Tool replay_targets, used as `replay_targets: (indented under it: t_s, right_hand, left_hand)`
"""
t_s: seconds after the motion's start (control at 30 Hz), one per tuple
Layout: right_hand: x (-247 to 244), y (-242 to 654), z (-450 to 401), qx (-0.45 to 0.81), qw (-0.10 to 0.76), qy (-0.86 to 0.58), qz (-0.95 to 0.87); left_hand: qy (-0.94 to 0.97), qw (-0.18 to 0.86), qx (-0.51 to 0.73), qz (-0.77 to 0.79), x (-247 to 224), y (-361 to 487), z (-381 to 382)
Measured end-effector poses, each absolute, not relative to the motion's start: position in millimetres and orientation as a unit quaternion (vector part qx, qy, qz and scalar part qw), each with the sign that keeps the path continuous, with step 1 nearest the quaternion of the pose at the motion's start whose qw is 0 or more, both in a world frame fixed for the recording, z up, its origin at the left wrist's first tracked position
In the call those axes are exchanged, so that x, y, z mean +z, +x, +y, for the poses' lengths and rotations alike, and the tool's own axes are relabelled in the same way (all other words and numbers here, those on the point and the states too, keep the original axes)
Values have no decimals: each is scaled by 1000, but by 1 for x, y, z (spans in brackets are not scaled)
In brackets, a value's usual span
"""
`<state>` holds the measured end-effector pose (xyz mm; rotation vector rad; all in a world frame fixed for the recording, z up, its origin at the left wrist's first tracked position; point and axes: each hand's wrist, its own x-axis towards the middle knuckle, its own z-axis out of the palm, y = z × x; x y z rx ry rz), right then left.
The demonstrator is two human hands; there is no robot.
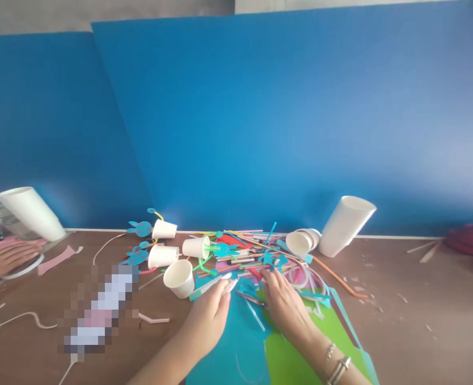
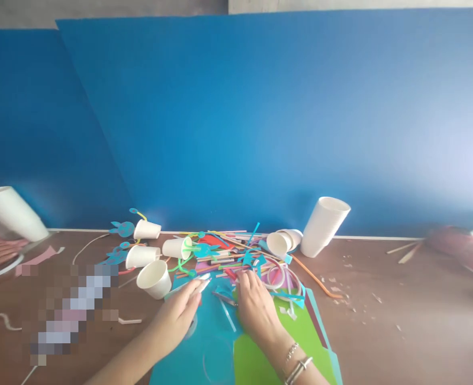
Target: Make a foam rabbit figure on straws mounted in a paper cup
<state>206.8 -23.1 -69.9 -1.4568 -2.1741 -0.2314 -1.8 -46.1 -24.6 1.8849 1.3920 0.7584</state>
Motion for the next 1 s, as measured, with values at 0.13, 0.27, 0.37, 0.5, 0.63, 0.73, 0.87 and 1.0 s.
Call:
replay_targets:
  t_s: [0.13,0.27,0.37,0.5,0.63,0.73,0.87,1.0]
  right_hand:
    - [-63,202,-31,-63,249,-545,-798]
    - [-58,197,-38,-20,232,-546,-805]
    - [-56,195,-39,-5,200,-556,-807]
    - [-53,197,-38,8,160,-571,-805]
    - [-49,198,-38,23,90,-604,-792]
    - [-49,197,-37,3,70,-619,-782]
    - [-51,195,-35,-7,83,-624,-777]
    - [-50,195,-37,33,104,-642,-759]
  left_hand:
    - [790,230,246,512,-34,-2,-30]
    - [821,168,209,504,-46,5,-24]
    - [833,149,211,489,-51,7,-24]
    - [842,127,212,479,-56,8,-24]
    - [844,129,212,476,-57,8,-23]
    - [841,141,211,478,-56,8,-24]
    - [838,140,222,478,-55,8,-25]
    - [837,137,226,480,-51,7,-26]
